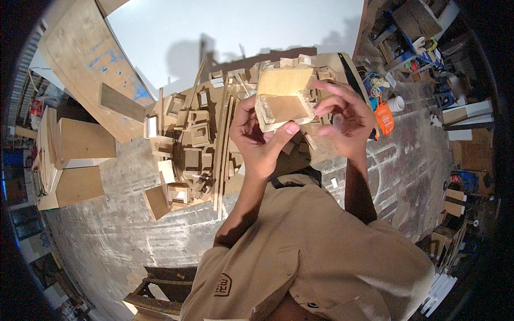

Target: The person constructs small wooden boxes by hand. The person applies adhesive to joint edges, fits various precut wooden segments together to form boxes, and utilizes a hand saw to shorten a thin piece of wood used in the assembly.

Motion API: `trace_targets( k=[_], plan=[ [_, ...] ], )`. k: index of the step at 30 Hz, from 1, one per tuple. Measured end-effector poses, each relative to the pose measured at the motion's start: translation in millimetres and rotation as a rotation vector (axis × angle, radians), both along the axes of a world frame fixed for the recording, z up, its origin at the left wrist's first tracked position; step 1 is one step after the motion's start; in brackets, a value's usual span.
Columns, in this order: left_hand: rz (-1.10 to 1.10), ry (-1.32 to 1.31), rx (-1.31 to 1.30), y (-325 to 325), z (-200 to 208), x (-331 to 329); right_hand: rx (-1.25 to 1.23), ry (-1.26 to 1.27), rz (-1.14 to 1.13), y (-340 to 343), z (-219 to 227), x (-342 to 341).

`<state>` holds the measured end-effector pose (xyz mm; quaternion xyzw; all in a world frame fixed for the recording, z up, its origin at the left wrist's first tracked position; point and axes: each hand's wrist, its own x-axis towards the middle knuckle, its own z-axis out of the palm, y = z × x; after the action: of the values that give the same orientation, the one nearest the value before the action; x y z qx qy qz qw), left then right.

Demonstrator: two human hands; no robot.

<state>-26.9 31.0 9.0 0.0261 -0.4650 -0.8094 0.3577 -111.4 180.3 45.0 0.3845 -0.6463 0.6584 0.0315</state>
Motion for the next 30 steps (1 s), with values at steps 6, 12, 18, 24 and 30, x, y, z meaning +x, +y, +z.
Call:
trace_targets(
  k=[6, 12, 18, 24, 30],
  plan=[
    [0.075, -0.088, 0.004, 1, -5, 3, -0.108, -0.136, -0.141, 34, -21, -22],
    [0.227, -0.038, 0.14, -11, -30, 18, 0.208, -0.296, -0.38, 71, -90, -64],
    [0.375, -0.024, 0.231, -33, -69, 60, 1.267, -0.218, -0.24, 149, -289, -88],
    [0.555, -0.187, 0.172, -3, -71, 101, 1.112, -0.365, -0.233, 153, -355, -31],
    [0.588, -0.218, 0.155, 44, -69, 93, 0.901, -0.065, -0.331, 140, -398, -38]
  ],
)
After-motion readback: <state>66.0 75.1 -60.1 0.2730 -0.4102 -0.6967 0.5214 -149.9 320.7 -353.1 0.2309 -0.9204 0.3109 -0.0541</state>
